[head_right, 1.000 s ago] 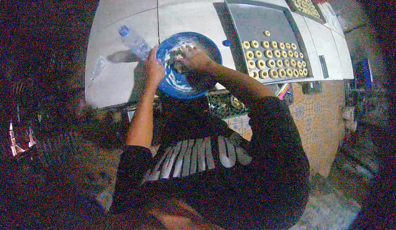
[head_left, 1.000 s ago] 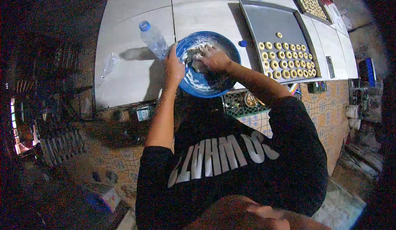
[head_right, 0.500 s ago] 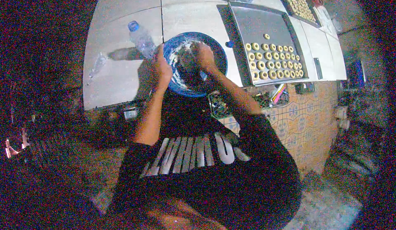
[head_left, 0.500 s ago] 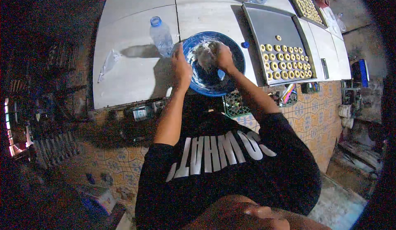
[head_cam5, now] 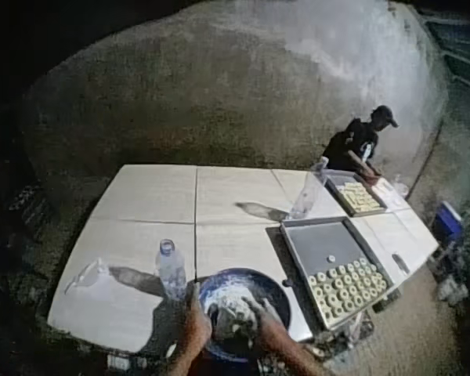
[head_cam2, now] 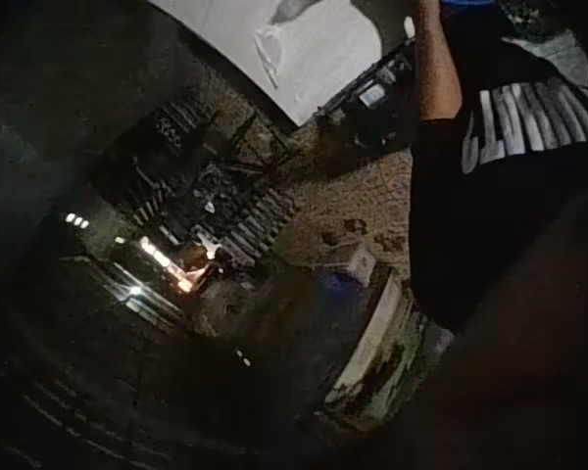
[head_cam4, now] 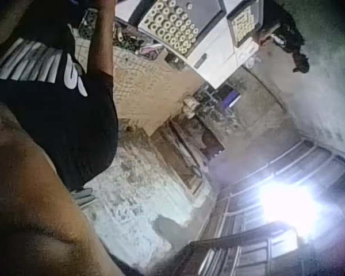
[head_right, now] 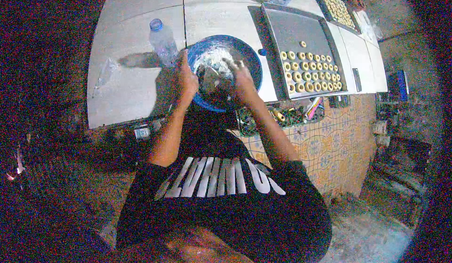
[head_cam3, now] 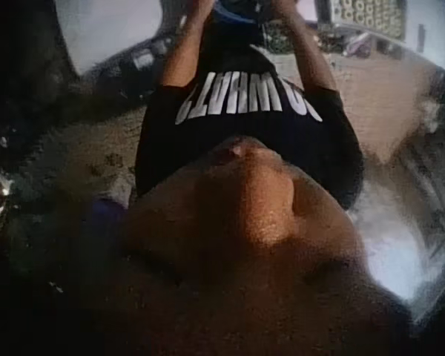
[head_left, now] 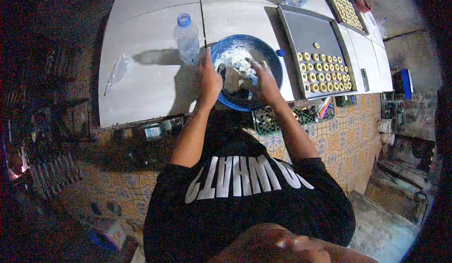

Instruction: The person mixes and kneads dough in a bowl by hand.

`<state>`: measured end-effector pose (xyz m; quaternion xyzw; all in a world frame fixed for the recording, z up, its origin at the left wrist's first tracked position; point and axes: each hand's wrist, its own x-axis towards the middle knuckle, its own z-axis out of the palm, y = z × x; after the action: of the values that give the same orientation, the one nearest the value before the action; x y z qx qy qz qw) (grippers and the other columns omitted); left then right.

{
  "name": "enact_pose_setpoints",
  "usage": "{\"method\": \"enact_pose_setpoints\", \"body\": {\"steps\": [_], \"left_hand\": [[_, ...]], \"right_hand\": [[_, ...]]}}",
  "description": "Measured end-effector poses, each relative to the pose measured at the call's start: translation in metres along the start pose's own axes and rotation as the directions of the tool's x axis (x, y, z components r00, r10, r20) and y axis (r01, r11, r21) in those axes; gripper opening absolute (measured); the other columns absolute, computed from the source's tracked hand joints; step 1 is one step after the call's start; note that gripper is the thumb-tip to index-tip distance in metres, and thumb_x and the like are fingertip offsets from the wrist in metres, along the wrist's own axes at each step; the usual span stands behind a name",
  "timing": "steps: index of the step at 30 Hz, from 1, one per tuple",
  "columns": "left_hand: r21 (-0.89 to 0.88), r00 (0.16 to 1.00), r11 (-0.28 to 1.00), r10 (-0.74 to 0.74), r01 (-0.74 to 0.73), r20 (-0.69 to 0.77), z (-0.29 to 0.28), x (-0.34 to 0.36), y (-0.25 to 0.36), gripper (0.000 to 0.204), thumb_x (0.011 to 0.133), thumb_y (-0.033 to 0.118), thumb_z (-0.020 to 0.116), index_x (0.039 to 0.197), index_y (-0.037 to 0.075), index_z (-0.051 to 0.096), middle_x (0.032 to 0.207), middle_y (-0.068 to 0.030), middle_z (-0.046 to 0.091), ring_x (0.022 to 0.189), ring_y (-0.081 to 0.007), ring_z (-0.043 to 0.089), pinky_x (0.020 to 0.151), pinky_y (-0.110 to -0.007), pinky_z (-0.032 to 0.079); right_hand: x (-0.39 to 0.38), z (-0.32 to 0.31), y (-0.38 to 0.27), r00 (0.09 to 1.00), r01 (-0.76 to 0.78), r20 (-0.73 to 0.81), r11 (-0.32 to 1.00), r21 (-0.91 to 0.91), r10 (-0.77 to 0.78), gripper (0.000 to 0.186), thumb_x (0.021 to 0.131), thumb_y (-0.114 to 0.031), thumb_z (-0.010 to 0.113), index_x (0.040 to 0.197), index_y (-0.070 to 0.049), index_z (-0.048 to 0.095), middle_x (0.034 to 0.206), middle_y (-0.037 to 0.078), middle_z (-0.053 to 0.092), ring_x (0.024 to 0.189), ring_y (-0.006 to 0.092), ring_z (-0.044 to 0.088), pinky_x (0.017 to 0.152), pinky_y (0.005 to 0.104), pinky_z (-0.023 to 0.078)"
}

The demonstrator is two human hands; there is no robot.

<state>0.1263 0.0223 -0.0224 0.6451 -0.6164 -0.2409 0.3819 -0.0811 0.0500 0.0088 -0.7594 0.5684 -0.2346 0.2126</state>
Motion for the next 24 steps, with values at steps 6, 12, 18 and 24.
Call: {"method": "enact_pose_setpoints", "body": {"steps": [6, 12, 18, 24], "left_hand": [[0.117, 0.999, 0.993, -0.034, 0.030, 0.032, -0.004, 0.001, 0.007, 0.074, 0.080, -0.010, 0.055, 0.149, 0.004, 0.033, 0.133, -0.0295, 0.050, 0.121, -0.0461, 0.051, 0.102, -0.049, 0.043], [0.200, 1.000, 0.980, -0.008, 0.002, 0.030, -0.012, 0.000, 0.020, 0.076, 0.080, -0.010, 0.055, 0.150, 0.005, 0.032, 0.133, -0.0307, 0.050, 0.119, -0.0475, 0.052, 0.098, -0.051, 0.047], [0.107, 0.995, 0.993, -0.065, 0.056, 0.078, -0.024, -0.001, 0.029, 0.076, 0.081, -0.010, 0.054, 0.151, 0.008, 0.031, 0.133, -0.0305, 0.049, 0.122, -0.0480, 0.050, 0.101, -0.050, 0.044], [0.106, 0.999, 0.994, 0.003, -0.008, 0.047, -0.020, -0.001, 0.023, 0.077, 0.082, -0.010, 0.054, 0.152, 0.009, 0.028, 0.141, -0.0342, 0.040, 0.131, -0.0493, 0.042, 0.108, -0.052, 0.039]], "right_hand": [[0.021, 0.059, 0.007, 0.953, 0.261, 0.285, 0.773, -0.579, -0.108, 0.065, 0.088, -0.022, 0.060, 0.148, -0.008, 0.038, 0.134, 0.030, 0.053, 0.102, 0.0383, 0.066, 0.086, 0.0460, 0.055], [0.067, 0.094, -0.012, 0.988, 0.155, 0.065, 0.824, -0.545, -0.143, 0.026, 0.089, -0.026, 0.057, 0.106, -0.009, 0.066, 0.097, 0.023, 0.068, 0.073, 0.0338, 0.070, 0.052, 0.0464, 0.054], [0.091, 0.090, 0.001, 0.994, -0.111, -0.059, 0.926, -0.360, 0.096, 0.036, 0.085, -0.038, 0.066, 0.095, -0.004, 0.066, 0.084, 0.018, 0.069, 0.073, 0.0354, 0.070, 0.061, 0.0490, 0.056], [0.077, 0.062, 0.074, 0.960, -0.266, 0.197, 0.445, 0.855, 0.197, 0.030, 0.093, -0.023, 0.062, 0.114, -0.002, 0.067, 0.096, 0.009, 0.072, 0.081, 0.0246, 0.069, 0.071, 0.0373, 0.056]]}}
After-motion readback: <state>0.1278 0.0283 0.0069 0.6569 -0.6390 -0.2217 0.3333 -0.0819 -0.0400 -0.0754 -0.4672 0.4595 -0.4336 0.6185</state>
